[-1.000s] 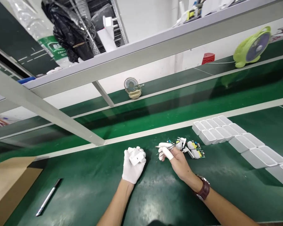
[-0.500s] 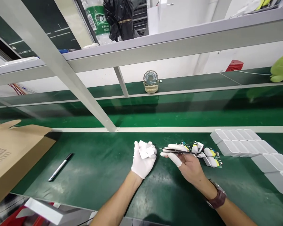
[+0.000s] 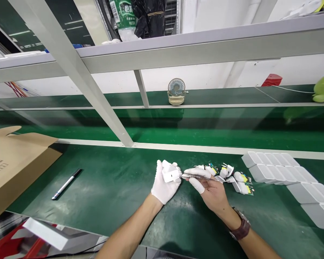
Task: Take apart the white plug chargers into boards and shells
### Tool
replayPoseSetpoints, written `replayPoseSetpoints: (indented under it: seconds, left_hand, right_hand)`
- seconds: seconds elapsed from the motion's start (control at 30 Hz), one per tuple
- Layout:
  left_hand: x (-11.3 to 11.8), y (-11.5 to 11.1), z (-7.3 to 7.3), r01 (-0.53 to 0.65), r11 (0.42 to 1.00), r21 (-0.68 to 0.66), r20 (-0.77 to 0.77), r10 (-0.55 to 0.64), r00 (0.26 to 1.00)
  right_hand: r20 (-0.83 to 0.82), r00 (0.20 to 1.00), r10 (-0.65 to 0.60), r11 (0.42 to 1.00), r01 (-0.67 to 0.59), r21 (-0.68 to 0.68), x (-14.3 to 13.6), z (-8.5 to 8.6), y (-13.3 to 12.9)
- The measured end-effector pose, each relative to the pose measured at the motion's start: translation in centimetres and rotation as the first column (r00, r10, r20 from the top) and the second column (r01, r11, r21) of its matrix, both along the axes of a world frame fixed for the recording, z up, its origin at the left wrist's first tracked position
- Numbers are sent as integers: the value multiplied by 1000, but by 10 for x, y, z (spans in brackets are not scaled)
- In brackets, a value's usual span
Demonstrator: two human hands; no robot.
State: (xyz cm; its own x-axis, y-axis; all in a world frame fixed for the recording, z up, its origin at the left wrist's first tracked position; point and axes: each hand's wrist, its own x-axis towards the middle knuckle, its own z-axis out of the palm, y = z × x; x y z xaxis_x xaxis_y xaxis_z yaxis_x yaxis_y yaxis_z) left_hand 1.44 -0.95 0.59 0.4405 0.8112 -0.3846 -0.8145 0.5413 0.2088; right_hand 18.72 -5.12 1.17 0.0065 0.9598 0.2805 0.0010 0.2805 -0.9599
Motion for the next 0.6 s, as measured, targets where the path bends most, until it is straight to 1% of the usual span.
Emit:
replayPoseSetpoints:
  seconds: [0.1, 0.2, 0.3, 0.37, 0.4, 0.47, 0.53, 0.6]
  left_hand:
    - [1, -1, -2, 30, 1000, -2, 5, -29, 1000]
    - [2, -1, -5, 54, 998, 18, 0, -54, 999]
    - [3, -1, -7, 48, 999, 25, -9, -47, 999]
    - [3, -1, -8, 42, 999, 26, -12, -42, 999]
    - [4, -1, -7, 44, 999, 27, -13, -44, 999]
    - [4, 0, -7, 50, 998, 25, -24, -50, 998]
    - [4, 0, -8, 52, 998, 18, -44, -52, 998]
    - [5, 1, -8, 61, 998, 1, -51, -61, 997]
  right_hand:
    - [20, 1000, 11, 998, -12, 65, 2, -3, -2]
    - [88, 996, 24, 995, -31, 90, 3, -4, -3]
    - [124, 992, 20, 998, -27, 56, 4, -5, -4]
    - [125, 991, 46, 999, -46, -5, 5, -5, -5]
    - [106, 992, 72, 997, -68, -40, 6, -4, -5]
    - [8, 992, 128, 988, -126, -86, 8, -2, -6]
    - [-101, 979, 176, 979, -185, -89, 10, 1, -6]
    - [-121, 972, 200, 975, -209, -68, 12, 3, -6]
